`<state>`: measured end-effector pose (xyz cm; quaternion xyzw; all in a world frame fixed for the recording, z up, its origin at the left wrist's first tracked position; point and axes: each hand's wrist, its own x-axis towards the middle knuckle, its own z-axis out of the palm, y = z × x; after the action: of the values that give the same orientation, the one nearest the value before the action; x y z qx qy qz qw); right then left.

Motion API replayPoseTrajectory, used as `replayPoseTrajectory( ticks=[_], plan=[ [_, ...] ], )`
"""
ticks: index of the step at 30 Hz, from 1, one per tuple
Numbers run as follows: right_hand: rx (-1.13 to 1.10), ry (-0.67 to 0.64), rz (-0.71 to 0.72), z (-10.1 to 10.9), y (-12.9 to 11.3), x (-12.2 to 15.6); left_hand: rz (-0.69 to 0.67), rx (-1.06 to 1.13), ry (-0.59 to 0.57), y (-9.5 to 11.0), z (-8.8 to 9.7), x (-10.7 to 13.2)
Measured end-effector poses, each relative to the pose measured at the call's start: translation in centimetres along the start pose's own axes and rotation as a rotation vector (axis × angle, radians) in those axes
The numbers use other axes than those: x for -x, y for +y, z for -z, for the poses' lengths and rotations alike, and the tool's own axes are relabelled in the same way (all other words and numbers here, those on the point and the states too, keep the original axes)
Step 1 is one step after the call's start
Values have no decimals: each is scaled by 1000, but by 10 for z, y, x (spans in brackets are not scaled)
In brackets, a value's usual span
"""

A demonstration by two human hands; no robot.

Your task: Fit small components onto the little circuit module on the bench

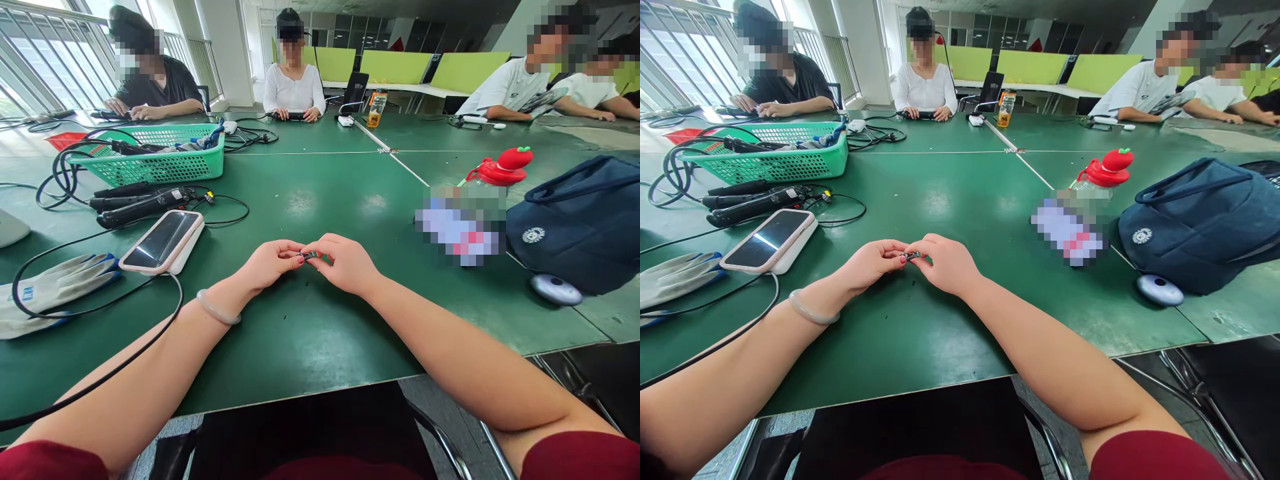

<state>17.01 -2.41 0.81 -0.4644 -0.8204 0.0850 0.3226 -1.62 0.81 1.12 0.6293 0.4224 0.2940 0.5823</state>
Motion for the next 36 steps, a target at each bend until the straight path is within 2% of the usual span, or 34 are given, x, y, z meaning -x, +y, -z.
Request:
replayPoseTrajectory(
  ticks=[16,28,36],
  plan=[
    [-37,57,-3,0,1,1,-4,-99,17,1,1,1],
    [-7,2,31,-1,3,0,4,-125,15,3,1,2],
    [-13,-3,-5,1,0,0,-7,-91,19,3,0,2]
  ],
)
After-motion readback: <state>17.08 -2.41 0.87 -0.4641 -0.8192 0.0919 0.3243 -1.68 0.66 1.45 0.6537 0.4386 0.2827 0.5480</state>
